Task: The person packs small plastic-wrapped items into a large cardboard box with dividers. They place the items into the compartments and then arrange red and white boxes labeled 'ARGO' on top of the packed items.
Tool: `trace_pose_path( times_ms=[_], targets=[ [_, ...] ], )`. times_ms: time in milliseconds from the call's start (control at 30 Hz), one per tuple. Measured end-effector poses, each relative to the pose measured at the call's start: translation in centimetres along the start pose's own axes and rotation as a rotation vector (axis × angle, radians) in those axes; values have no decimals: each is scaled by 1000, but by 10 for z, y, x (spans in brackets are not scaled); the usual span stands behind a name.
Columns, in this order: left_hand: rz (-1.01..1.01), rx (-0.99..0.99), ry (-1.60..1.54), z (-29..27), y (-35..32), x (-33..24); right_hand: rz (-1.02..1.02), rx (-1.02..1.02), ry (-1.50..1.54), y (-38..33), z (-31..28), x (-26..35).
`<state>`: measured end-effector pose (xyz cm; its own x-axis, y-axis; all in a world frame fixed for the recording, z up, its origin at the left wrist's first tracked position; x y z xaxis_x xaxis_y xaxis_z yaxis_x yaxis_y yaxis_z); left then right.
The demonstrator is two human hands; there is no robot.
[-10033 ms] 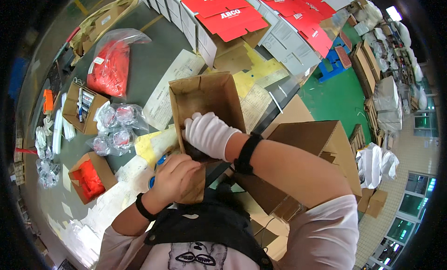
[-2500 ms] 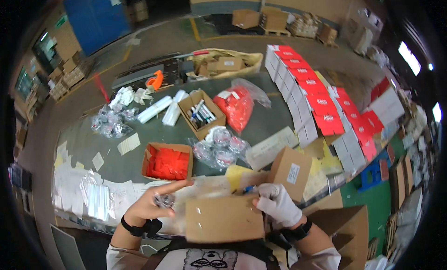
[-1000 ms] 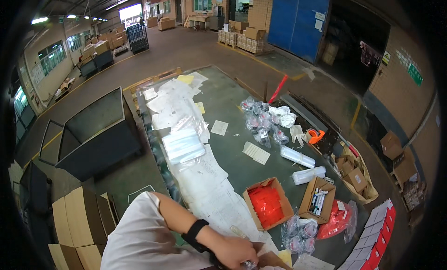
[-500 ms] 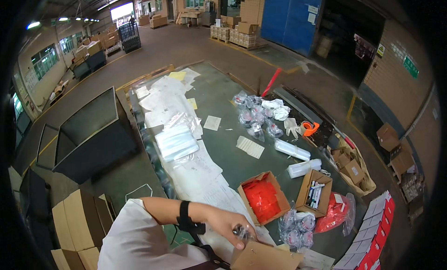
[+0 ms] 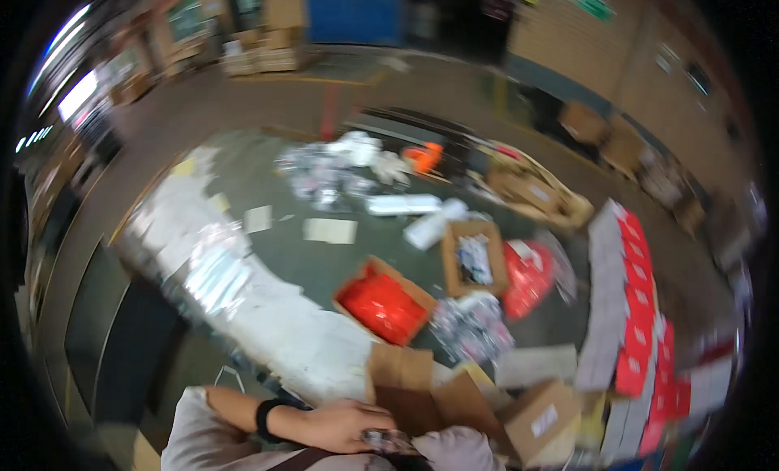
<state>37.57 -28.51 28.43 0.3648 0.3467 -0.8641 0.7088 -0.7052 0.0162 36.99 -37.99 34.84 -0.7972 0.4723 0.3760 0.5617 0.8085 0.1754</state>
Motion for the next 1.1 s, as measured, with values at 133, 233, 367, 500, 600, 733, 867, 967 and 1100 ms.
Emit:
trace_pose_path(
  times_ms=[133,233,367,500,600,733,867,967,1100],
  targets=[
    [-55,-69,-14,-15,-6,-11,-32,178,-9,6,14,-4],
    [-199,-261,-129,-37,-11,15,139,100,58,-19,10,-24],
    [-230,-545,-193,-63,-11,33,377,-109,260,-37,-7,-60],
    [92,-900,-187,-120,0,5,545,-30,332,-39,-38,-95],
    [190,-1097,-412,-145,-4,4,462,-219,-277,-30,-127,-90],
    [12,-1065,-497,-148,-22,54,670,-981,-336,-34,-254,-105],
    [-309,-1018,-609,-116,-40,94,314,-1391,-524,-29,-314,-112],
    [-444,-1030,-580,-97,-58,112,230,-1426,-610,-3,-324,-125],
    [-524,-1003,-644,-78,-55,127,188,-1146,-949,65,-314,-183]
  ],
)
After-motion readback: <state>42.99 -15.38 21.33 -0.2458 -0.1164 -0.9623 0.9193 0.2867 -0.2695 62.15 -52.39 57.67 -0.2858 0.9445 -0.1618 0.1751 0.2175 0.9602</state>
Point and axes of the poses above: each hand's wrist, its own y-axis towards the middle knuckle, its own z-axis out of the palm, x = y × z, the point moved 10 cm from there along y, towards the middle knuckle, and after that the axes turned 6 degrees about y, right-handed, at the moved point
